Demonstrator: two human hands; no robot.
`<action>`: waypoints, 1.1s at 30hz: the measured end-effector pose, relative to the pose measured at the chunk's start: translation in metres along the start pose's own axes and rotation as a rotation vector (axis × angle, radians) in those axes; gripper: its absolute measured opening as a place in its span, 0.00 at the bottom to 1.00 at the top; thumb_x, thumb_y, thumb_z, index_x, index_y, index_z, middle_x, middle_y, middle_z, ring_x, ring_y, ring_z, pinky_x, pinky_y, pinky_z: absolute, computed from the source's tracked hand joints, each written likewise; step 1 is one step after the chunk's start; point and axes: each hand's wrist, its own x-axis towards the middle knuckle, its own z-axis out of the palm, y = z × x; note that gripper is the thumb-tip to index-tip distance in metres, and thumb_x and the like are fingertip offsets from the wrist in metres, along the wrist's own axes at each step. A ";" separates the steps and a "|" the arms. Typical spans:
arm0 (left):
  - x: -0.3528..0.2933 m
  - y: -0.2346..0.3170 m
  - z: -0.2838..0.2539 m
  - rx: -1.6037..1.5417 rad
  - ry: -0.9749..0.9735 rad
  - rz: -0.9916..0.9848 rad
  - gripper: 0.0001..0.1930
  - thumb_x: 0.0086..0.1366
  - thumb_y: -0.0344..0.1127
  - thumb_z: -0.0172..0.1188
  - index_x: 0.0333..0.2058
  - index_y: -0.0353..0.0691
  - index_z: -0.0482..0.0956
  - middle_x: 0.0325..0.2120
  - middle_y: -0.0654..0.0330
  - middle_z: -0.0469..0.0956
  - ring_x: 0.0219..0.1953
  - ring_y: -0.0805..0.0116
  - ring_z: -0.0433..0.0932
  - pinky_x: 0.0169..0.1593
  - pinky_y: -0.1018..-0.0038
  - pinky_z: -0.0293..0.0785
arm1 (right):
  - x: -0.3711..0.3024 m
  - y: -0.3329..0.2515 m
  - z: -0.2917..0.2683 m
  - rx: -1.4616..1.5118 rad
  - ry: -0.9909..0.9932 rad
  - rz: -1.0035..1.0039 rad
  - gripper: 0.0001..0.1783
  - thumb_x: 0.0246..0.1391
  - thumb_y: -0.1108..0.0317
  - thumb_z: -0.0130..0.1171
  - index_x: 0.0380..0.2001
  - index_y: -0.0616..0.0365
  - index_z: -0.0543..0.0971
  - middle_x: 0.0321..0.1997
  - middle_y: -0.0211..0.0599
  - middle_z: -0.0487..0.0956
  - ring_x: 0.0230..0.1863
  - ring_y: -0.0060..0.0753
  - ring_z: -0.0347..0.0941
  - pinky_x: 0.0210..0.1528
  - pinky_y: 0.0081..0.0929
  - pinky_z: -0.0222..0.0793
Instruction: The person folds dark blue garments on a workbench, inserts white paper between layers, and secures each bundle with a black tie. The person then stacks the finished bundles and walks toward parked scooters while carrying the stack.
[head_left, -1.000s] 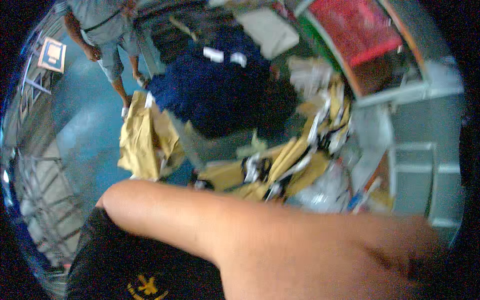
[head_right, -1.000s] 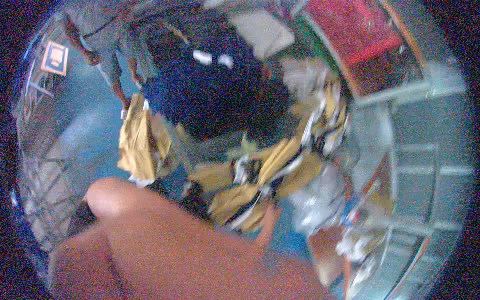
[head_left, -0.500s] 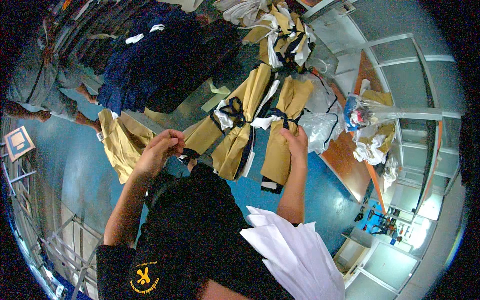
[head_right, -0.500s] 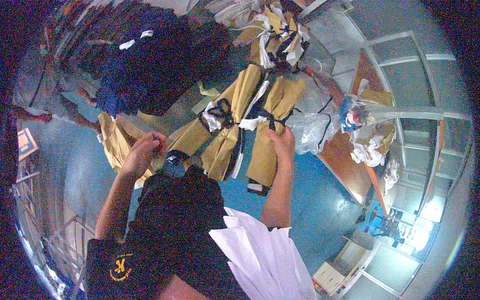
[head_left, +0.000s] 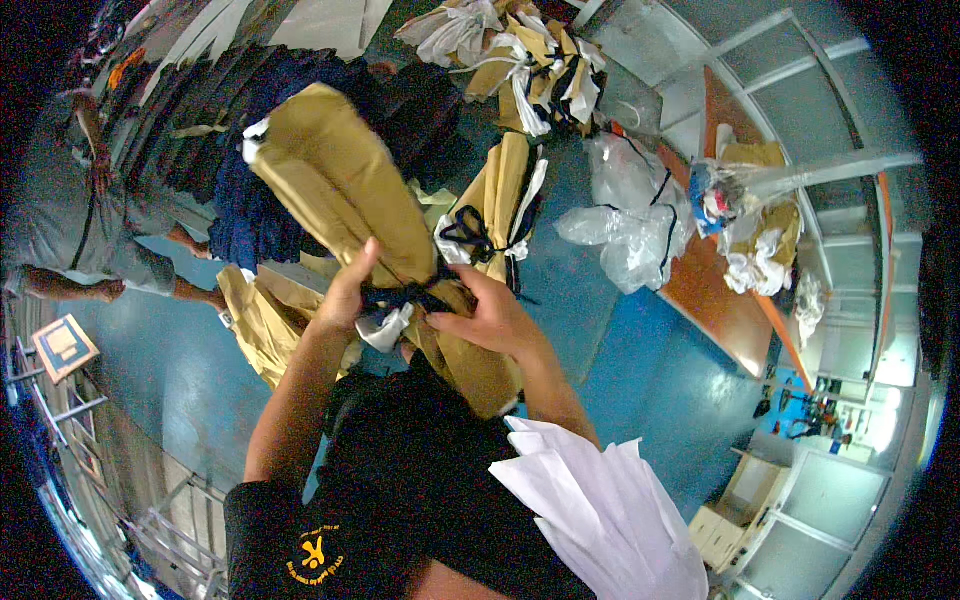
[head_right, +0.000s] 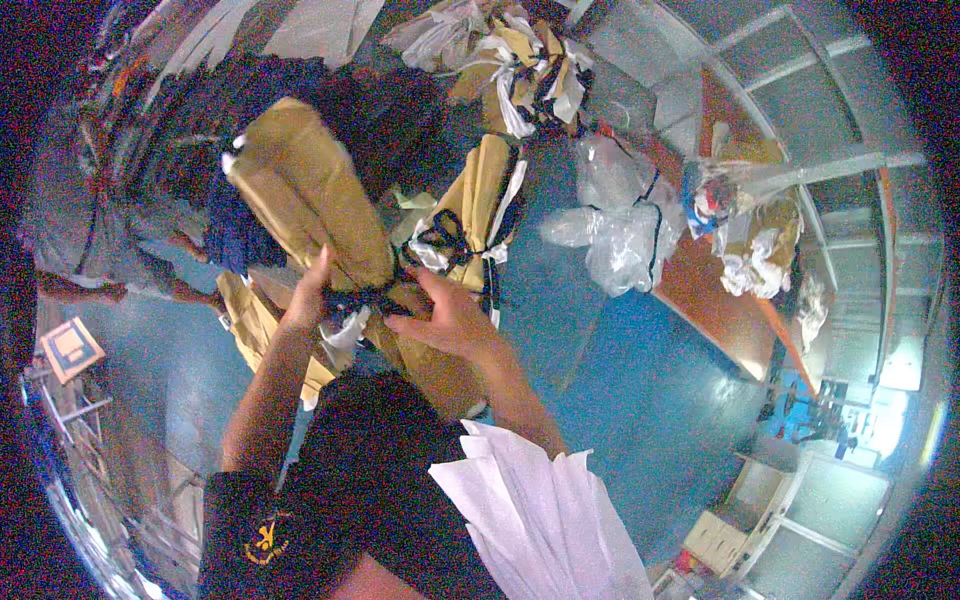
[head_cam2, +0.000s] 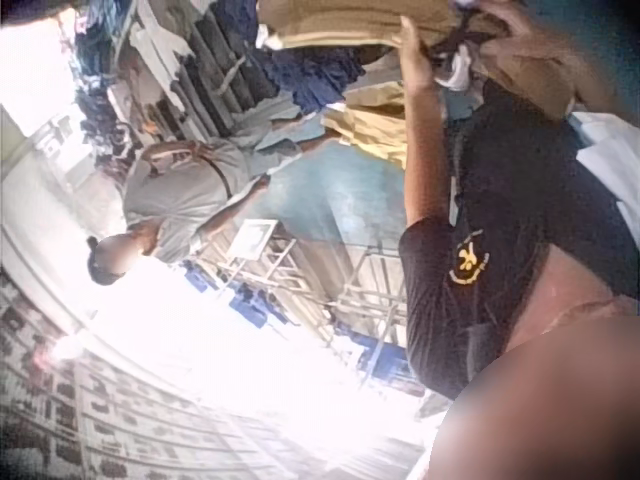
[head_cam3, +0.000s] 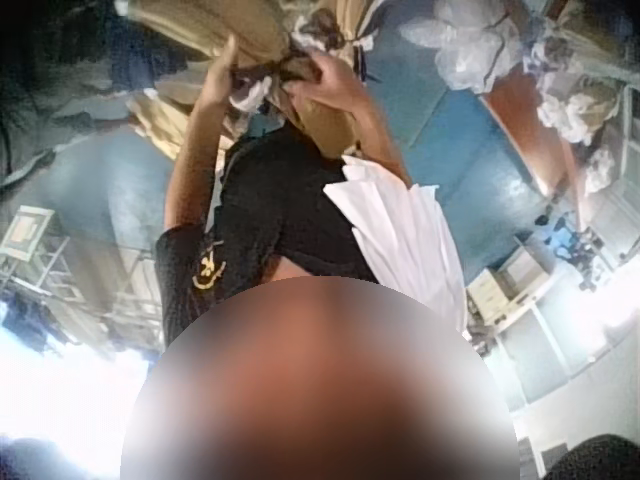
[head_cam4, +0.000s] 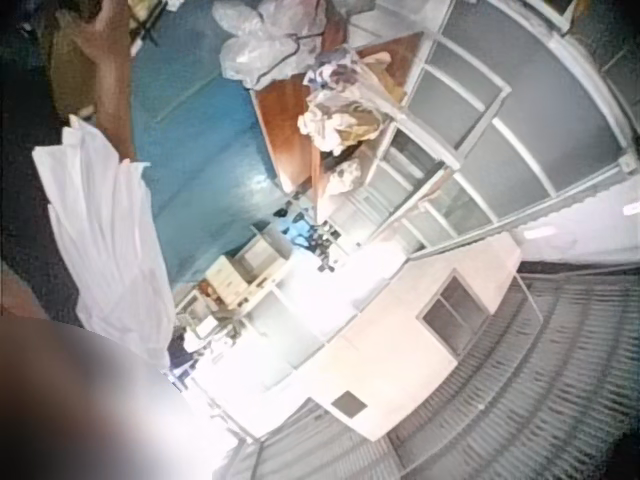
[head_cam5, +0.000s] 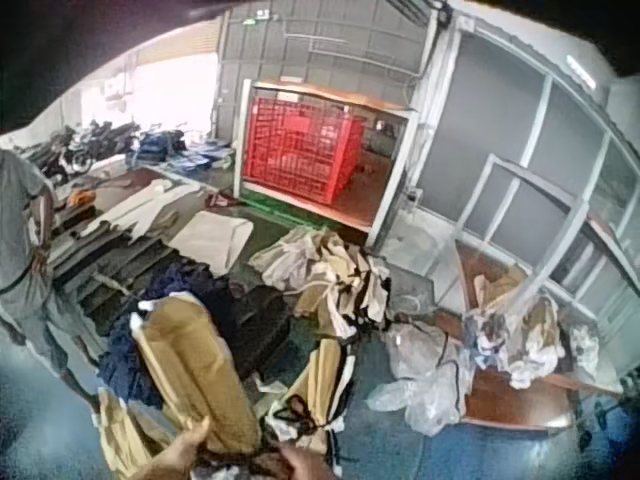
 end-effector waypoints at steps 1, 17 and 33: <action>-0.002 0.000 0.001 -0.064 -0.006 0.089 0.32 0.67 0.55 0.47 0.59 0.35 0.61 0.54 0.52 0.71 0.54 0.56 0.72 0.59 0.61 0.67 | 0.002 0.000 0.005 -0.094 0.094 -0.101 0.38 0.42 0.57 0.72 0.54 0.64 0.69 0.50 0.47 0.74 0.53 0.42 0.71 0.56 0.33 0.66; -0.020 -0.019 -0.051 -0.190 0.156 0.055 0.15 0.60 0.36 0.59 0.42 0.32 0.75 0.38 0.53 0.79 0.40 0.63 0.79 0.44 0.69 0.76 | 0.033 -0.036 0.040 -0.128 0.254 -0.514 0.11 0.46 0.71 0.66 0.35 0.58 0.78 0.36 0.40 0.72 0.34 0.36 0.70 0.36 0.30 0.67; -0.037 0.010 -0.064 -0.177 0.345 0.304 0.16 0.62 0.35 0.55 0.47 0.34 0.73 0.41 0.53 0.76 0.44 0.55 0.76 0.48 0.61 0.74 | 0.029 -0.029 -0.038 -0.156 0.146 -0.287 0.12 0.53 0.73 0.59 0.43 0.58 0.79 0.37 0.38 0.79 0.37 0.35 0.75 0.40 0.28 0.71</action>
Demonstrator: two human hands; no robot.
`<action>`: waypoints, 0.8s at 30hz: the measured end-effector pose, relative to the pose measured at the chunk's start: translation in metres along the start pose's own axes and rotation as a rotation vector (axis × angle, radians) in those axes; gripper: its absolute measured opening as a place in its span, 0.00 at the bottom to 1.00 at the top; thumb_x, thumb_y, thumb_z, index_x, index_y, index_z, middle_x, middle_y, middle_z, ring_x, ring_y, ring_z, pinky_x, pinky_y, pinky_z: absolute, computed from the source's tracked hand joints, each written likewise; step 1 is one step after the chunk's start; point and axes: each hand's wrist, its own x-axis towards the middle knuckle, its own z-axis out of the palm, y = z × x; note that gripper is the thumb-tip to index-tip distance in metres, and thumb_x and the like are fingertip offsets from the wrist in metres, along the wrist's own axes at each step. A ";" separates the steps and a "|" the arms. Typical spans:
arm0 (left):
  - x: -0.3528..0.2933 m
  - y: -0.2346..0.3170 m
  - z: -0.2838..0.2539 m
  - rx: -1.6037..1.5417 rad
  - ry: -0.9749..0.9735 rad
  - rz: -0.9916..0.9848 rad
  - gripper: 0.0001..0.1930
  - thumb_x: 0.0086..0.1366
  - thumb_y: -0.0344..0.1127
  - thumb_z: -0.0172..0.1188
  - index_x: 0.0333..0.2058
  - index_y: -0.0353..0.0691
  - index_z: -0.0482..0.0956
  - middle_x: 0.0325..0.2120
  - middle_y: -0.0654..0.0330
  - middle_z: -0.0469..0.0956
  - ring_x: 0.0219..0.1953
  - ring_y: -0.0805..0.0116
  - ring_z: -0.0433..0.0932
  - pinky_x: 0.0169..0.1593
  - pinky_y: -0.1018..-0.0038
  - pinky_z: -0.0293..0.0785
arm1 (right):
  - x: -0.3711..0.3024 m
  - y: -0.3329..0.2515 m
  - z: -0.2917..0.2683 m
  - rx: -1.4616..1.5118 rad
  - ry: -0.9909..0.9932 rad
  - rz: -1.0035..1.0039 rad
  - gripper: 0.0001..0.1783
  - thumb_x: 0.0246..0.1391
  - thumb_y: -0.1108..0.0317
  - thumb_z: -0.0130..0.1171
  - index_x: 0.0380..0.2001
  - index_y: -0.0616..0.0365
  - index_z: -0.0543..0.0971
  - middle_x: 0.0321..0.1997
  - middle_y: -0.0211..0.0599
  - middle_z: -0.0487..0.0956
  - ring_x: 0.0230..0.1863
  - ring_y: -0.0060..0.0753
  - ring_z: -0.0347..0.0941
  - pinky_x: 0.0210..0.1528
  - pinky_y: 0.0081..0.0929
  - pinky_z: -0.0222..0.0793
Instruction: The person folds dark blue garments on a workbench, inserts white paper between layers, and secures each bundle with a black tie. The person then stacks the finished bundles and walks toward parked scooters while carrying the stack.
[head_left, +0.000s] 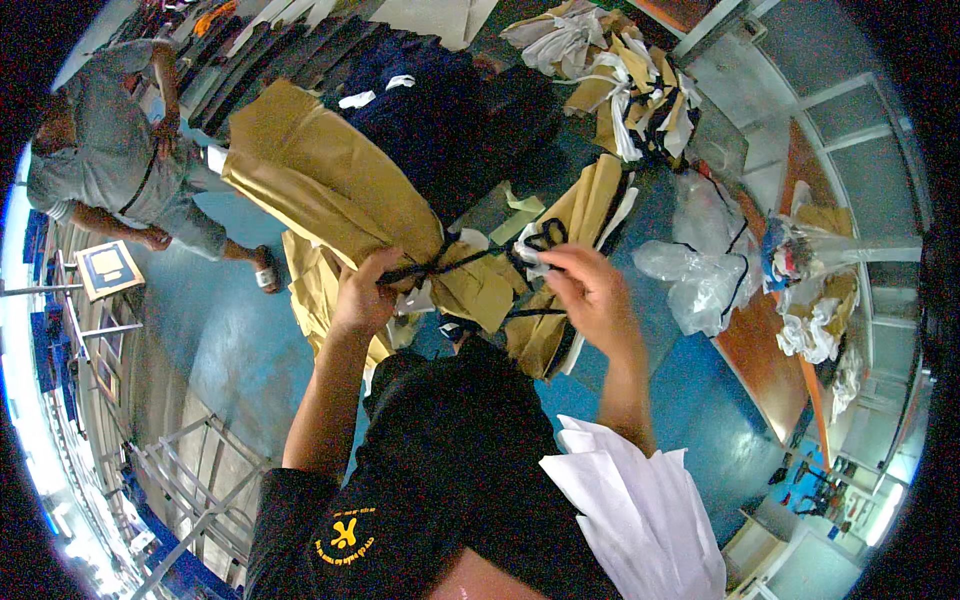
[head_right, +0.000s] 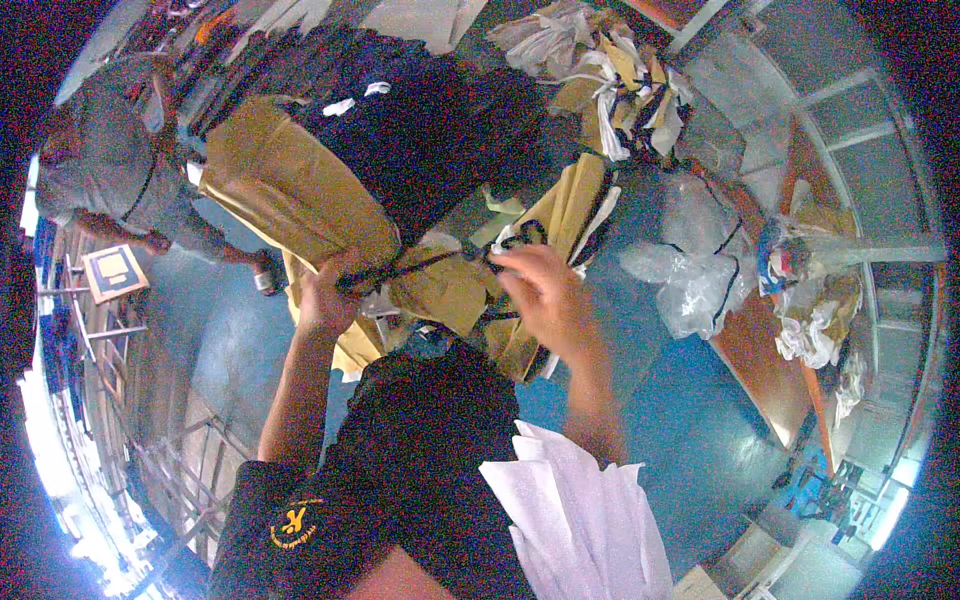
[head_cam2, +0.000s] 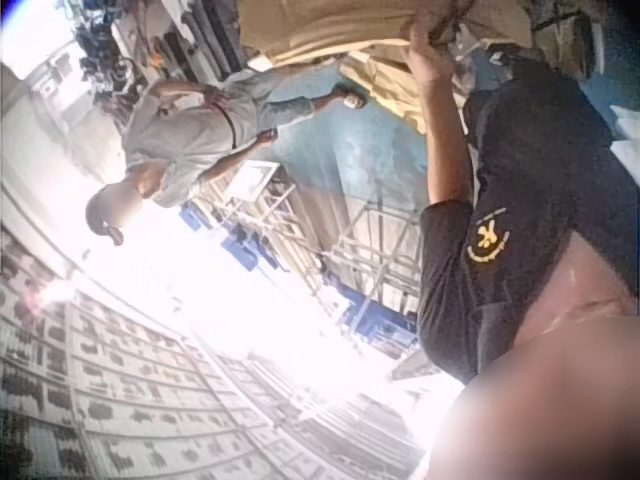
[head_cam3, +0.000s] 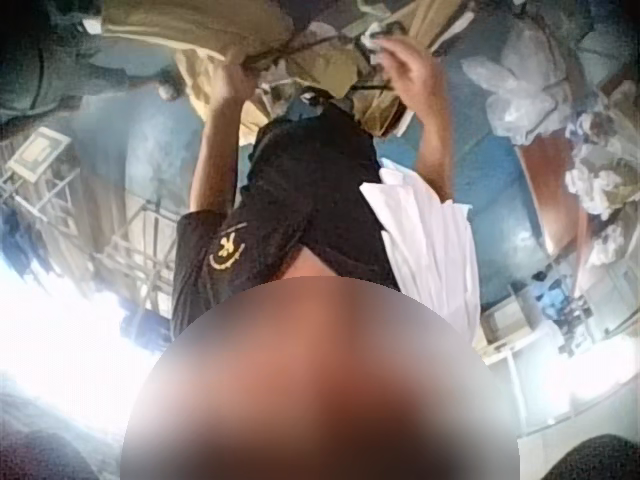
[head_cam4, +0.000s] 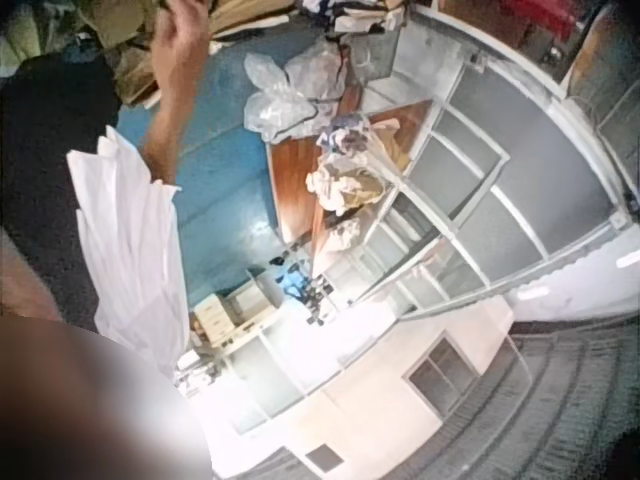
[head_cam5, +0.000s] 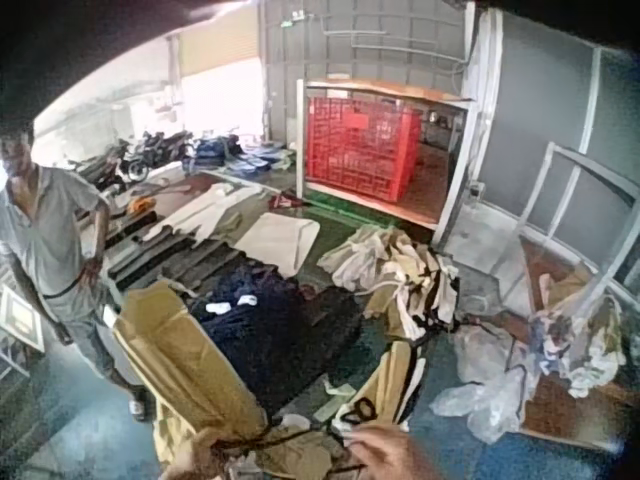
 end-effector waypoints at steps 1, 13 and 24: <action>-0.001 -0.002 0.002 0.032 -0.051 -0.014 0.16 0.63 0.35 0.55 0.48 0.33 0.72 0.42 0.53 0.76 0.44 0.56 0.77 0.47 0.62 0.75 | 0.008 -0.007 0.010 0.012 -0.033 -0.101 0.14 0.52 0.74 0.59 0.43 0.56 0.79 0.39 0.39 0.78 0.38 0.37 0.75 0.40 0.28 0.71; -0.021 0.024 0.028 0.295 -0.259 -0.018 0.24 0.57 0.31 0.60 0.52 0.29 0.69 0.44 0.53 0.77 0.45 0.59 0.78 0.49 0.66 0.74 | 0.022 -0.029 0.043 -0.149 -0.299 -0.273 0.11 0.48 0.61 0.64 0.32 0.52 0.76 0.29 0.38 0.70 0.33 0.46 0.73 0.33 0.40 0.70; -0.036 -0.010 -0.001 0.021 -0.385 -0.137 0.50 0.43 0.45 0.73 0.61 0.30 0.56 0.54 0.50 0.70 0.56 0.53 0.70 0.60 0.56 0.64 | 0.014 -0.011 0.056 0.993 0.021 0.267 0.09 0.60 0.62 0.56 0.30 0.54 0.71 0.29 0.23 0.70 0.30 0.16 0.65 0.34 0.17 0.61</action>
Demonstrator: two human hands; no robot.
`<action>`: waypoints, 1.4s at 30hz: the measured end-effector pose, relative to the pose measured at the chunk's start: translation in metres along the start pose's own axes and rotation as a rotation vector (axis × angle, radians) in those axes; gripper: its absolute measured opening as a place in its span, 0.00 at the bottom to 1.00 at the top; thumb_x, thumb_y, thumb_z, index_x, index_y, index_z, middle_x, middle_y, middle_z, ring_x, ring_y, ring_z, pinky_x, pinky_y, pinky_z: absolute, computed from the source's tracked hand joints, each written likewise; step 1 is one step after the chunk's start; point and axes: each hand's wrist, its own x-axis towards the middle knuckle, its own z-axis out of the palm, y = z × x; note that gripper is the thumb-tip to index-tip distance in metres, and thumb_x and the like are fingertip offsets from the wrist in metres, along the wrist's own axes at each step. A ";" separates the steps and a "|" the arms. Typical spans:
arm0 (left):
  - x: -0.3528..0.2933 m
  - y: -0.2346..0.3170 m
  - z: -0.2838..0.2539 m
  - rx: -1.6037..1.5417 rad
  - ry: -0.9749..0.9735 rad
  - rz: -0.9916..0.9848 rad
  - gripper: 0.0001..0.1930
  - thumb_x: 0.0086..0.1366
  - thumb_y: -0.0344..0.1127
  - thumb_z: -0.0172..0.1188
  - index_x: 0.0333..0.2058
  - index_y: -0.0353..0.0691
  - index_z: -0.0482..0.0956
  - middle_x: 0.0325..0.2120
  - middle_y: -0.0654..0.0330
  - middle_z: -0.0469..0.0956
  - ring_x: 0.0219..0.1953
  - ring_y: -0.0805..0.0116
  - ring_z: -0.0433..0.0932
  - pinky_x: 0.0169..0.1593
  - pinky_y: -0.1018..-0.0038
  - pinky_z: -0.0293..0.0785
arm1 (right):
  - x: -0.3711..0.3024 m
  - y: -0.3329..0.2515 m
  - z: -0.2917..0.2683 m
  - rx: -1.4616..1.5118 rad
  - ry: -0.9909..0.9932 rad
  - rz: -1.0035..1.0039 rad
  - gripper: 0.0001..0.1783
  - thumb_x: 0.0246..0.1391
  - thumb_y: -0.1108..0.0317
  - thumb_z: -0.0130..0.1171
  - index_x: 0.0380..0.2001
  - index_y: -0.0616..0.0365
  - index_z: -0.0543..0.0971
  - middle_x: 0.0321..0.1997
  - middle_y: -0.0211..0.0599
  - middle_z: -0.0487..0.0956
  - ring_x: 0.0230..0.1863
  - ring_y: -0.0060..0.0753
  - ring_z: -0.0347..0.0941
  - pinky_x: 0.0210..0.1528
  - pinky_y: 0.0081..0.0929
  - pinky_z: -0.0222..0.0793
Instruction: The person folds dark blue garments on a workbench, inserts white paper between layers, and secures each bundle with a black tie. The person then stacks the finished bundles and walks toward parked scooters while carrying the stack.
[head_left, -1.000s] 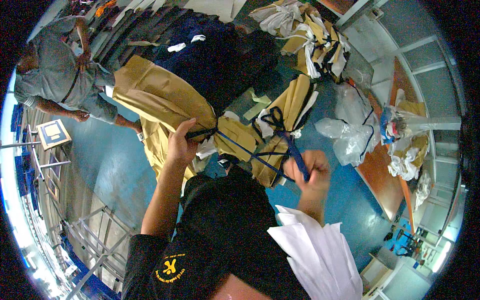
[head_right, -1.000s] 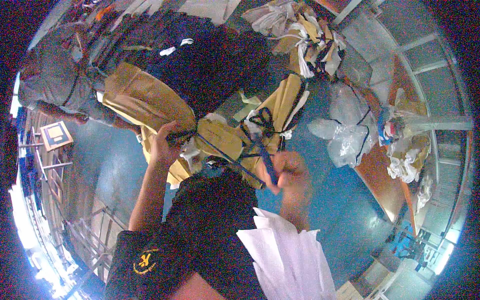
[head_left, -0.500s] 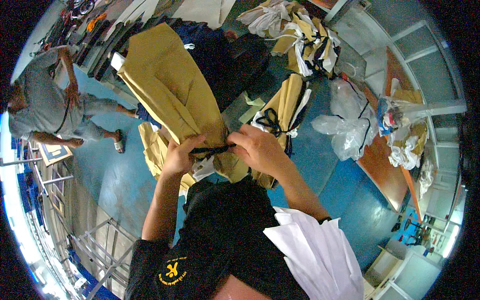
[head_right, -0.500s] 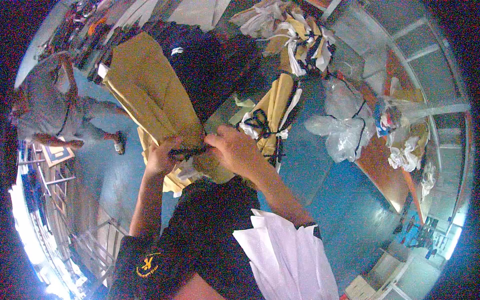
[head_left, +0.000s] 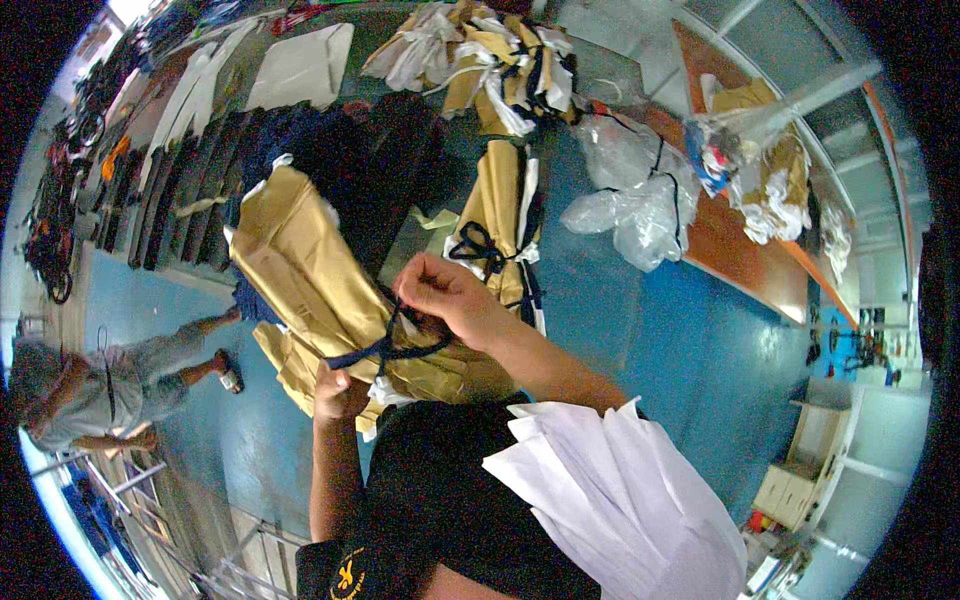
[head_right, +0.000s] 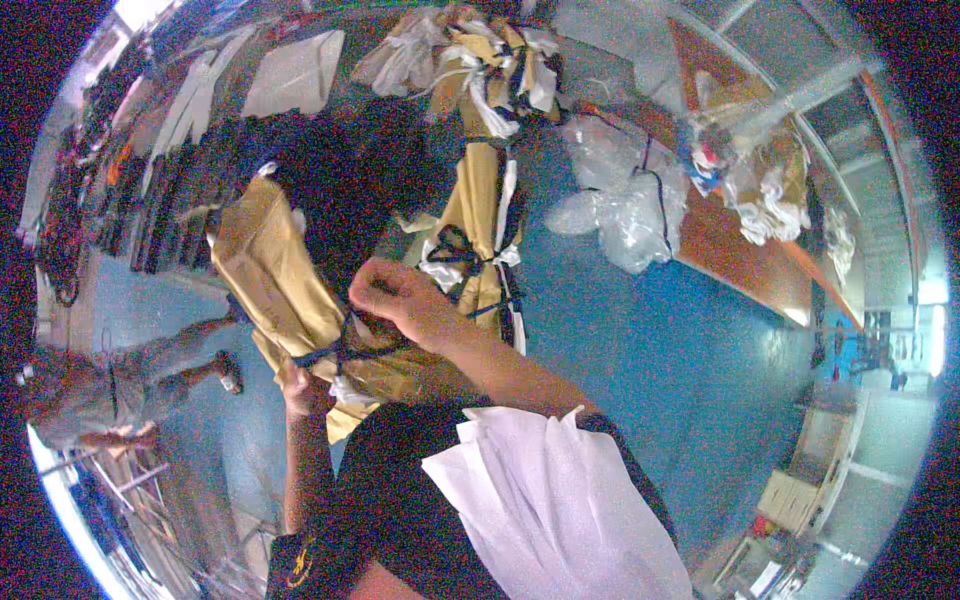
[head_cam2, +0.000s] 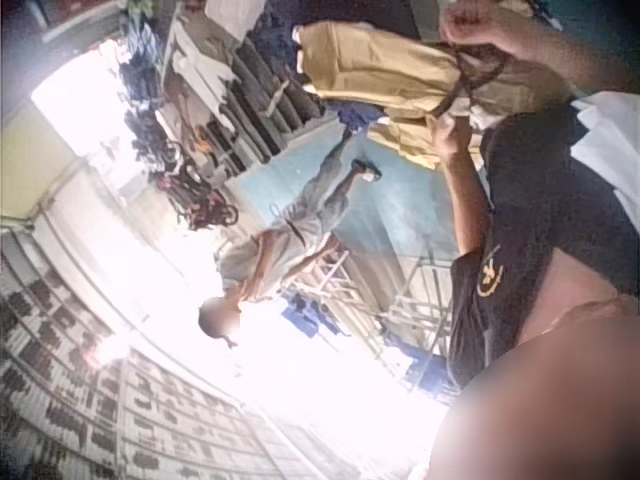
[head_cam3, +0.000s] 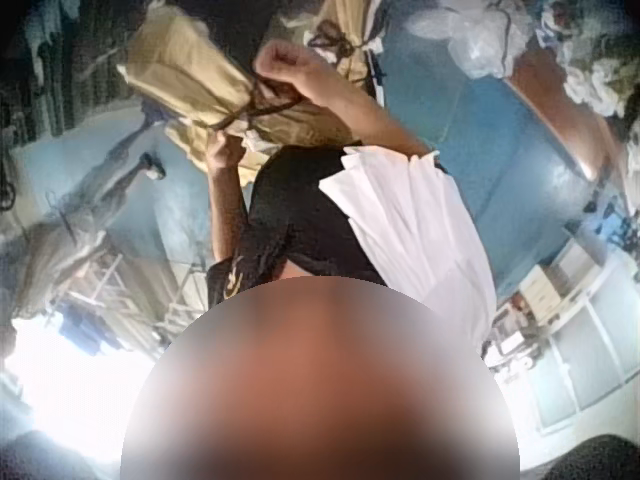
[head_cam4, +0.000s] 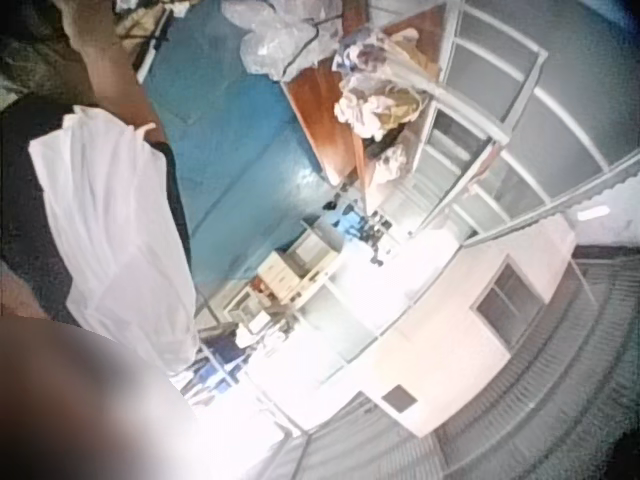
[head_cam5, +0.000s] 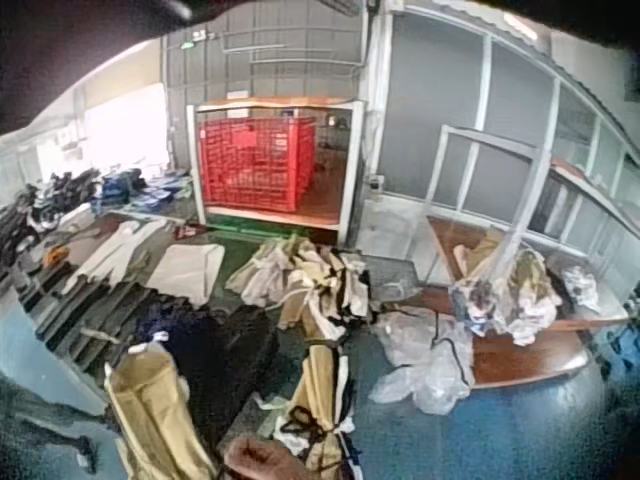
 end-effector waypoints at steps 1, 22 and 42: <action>-0.001 -0.006 -0.004 -0.063 0.076 0.001 0.47 0.46 0.44 0.71 0.61 0.31 0.57 0.54 0.50 0.70 0.56 0.52 0.70 0.60 0.55 0.64 | -0.001 -0.002 -0.001 0.206 0.015 0.050 0.10 0.62 0.60 0.54 0.30 0.53 0.71 0.29 0.21 0.69 0.32 0.15 0.64 0.36 0.14 0.59; 0.027 0.016 0.007 -0.063 -0.044 0.088 0.44 0.51 0.51 0.70 0.60 0.35 0.59 0.54 0.53 0.70 0.53 0.54 0.74 0.55 0.55 0.72 | -0.023 -0.025 -0.024 0.305 0.016 -0.100 0.13 0.39 0.72 0.69 0.28 0.55 0.74 0.21 0.27 0.72 0.26 0.30 0.69 0.33 0.31 0.63; 0.018 0.042 -0.037 -0.480 -0.238 0.347 0.38 0.37 0.32 0.52 0.54 0.29 0.66 0.46 0.44 0.75 0.46 0.49 0.77 0.52 0.55 0.75 | -0.102 -0.115 -0.223 -0.246 1.126 -0.625 0.11 0.59 0.65 0.50 0.42 0.56 0.74 0.40 0.33 0.72 0.31 0.23 0.64 0.31 0.23 0.60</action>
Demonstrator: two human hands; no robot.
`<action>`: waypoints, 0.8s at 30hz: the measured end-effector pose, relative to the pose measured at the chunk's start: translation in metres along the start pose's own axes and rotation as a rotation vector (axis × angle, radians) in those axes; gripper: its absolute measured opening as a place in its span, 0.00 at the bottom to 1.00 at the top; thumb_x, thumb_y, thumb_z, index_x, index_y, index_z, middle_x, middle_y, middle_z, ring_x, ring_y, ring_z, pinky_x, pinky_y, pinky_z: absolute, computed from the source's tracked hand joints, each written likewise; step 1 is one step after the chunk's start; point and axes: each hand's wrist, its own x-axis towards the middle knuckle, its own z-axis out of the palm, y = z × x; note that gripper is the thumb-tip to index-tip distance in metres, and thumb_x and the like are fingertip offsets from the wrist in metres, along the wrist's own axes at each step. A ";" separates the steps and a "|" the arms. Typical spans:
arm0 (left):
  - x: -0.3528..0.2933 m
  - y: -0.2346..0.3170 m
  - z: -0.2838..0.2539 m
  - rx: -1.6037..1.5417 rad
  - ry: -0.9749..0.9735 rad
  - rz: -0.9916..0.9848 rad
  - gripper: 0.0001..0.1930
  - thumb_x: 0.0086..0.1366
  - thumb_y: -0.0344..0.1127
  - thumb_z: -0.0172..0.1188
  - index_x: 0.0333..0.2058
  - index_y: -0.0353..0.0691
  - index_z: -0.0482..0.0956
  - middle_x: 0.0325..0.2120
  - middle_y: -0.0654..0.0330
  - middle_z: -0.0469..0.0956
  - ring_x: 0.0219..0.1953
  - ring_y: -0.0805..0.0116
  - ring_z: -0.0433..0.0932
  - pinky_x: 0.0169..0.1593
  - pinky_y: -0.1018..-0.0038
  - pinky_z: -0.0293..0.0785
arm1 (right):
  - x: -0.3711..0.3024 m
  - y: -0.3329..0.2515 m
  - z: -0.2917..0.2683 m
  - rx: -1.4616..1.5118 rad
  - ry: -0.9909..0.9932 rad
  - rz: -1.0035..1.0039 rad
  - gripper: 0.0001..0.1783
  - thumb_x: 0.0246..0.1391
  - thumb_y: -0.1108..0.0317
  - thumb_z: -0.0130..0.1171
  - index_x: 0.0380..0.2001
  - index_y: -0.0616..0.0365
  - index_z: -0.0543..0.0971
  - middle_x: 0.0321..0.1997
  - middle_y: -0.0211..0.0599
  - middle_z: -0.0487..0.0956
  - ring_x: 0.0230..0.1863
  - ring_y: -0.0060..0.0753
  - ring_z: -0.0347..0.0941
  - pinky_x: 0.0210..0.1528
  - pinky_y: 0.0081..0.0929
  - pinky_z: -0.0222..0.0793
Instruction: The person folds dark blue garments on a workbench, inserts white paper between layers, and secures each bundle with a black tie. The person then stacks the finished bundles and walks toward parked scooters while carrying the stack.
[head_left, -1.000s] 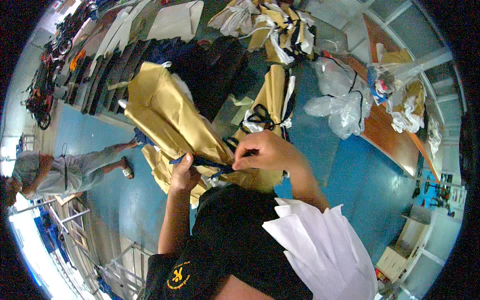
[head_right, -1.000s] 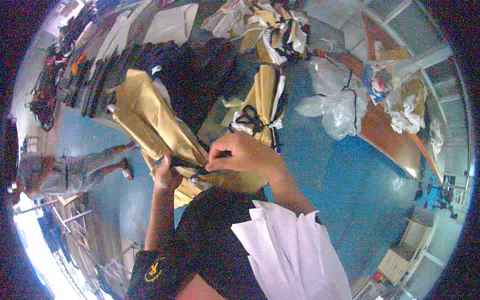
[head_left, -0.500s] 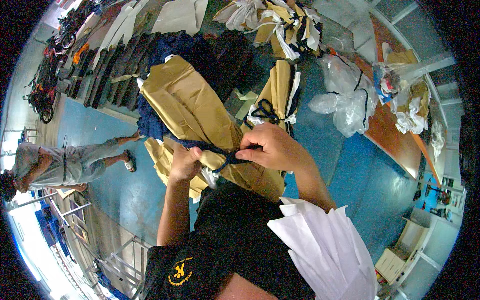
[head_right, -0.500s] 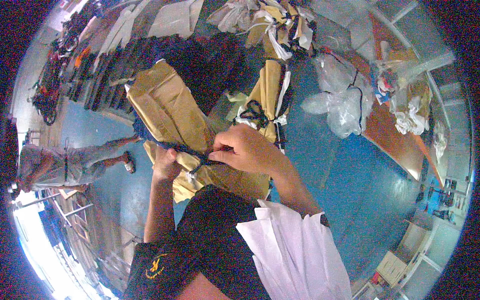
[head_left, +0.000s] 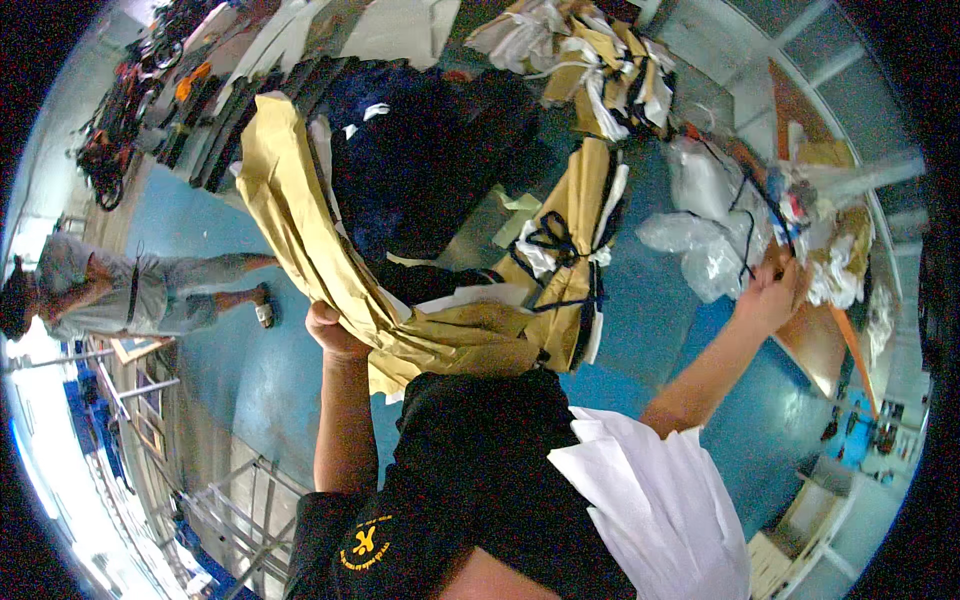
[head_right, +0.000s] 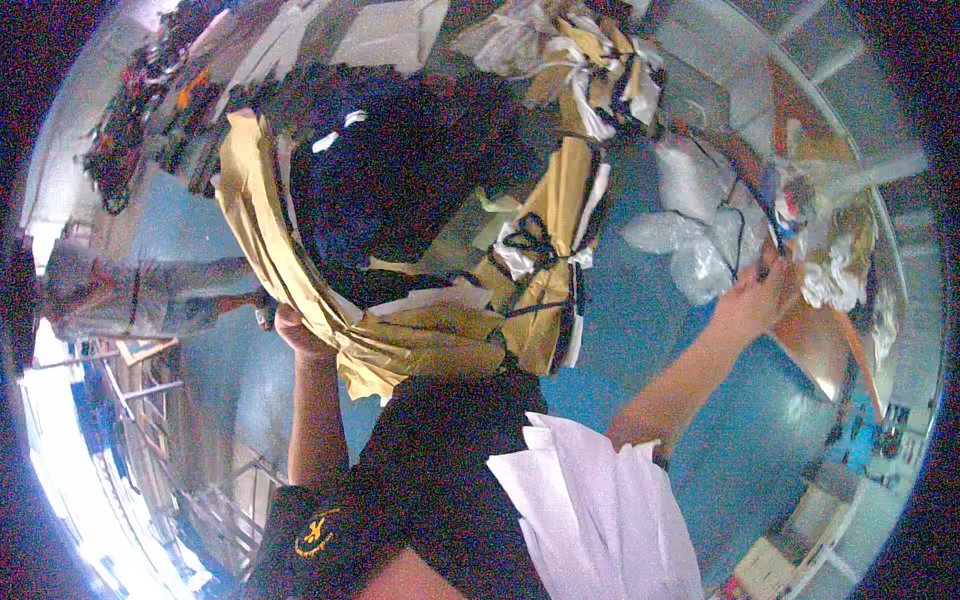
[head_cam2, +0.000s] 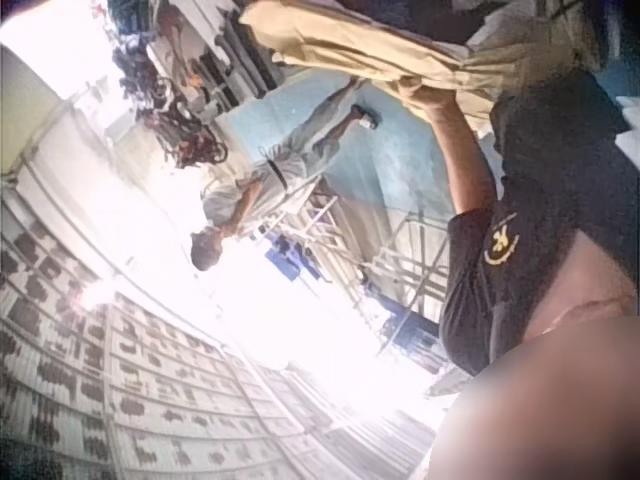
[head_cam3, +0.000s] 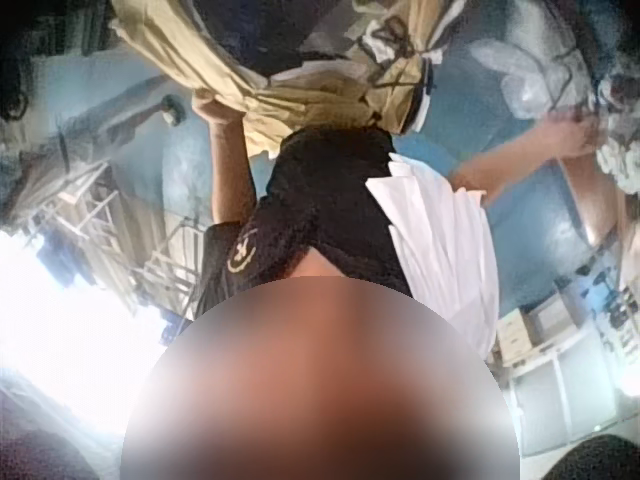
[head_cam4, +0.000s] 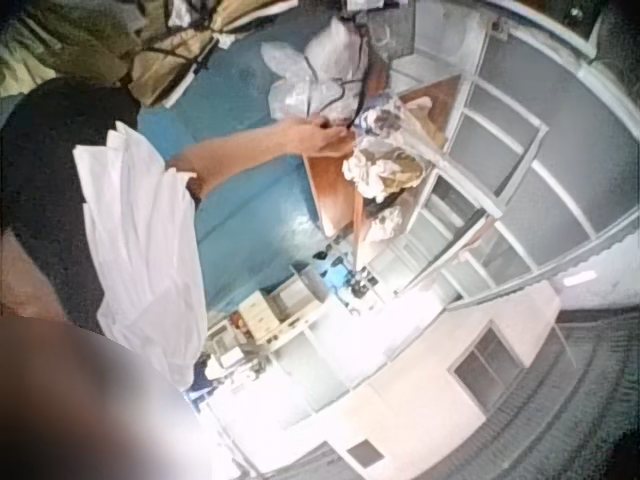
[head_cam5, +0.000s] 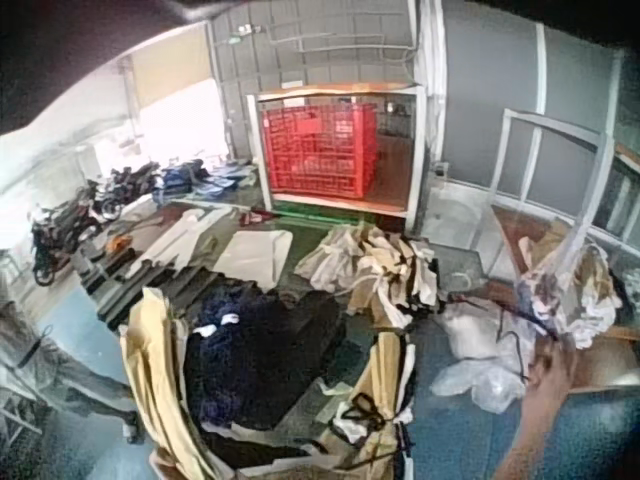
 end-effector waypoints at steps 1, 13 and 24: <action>0.005 -0.001 0.012 0.014 0.022 0.057 0.37 0.37 0.31 0.52 0.53 0.29 0.67 0.44 0.44 0.76 0.43 0.48 0.79 0.50 0.56 0.77 | -0.006 -0.010 0.006 -0.330 0.091 -0.101 0.14 0.60 0.62 0.49 0.45 0.56 0.76 0.47 0.35 0.74 0.37 0.26 0.70 0.36 0.26 0.65; 0.128 -0.108 0.045 0.475 0.433 -0.161 0.43 0.57 0.76 0.40 0.56 0.44 0.70 0.47 0.57 0.76 0.49 0.55 0.74 0.51 0.57 0.71 | -0.188 -0.029 0.160 -0.178 -1.396 0.307 0.46 0.50 0.56 0.64 0.65 0.66 0.54 0.62 0.47 0.67 0.63 0.40 0.62 0.65 0.34 0.55; 0.081 -0.167 -0.014 0.274 0.355 -0.814 0.46 0.57 0.78 0.36 0.57 0.42 0.67 0.48 0.55 0.74 0.48 0.56 0.74 0.53 0.59 0.70 | -0.191 0.131 0.074 -0.662 -0.857 0.140 0.09 0.58 0.67 0.53 0.32 0.63 0.75 0.27 0.49 0.76 0.30 0.46 0.74 0.34 0.38 0.68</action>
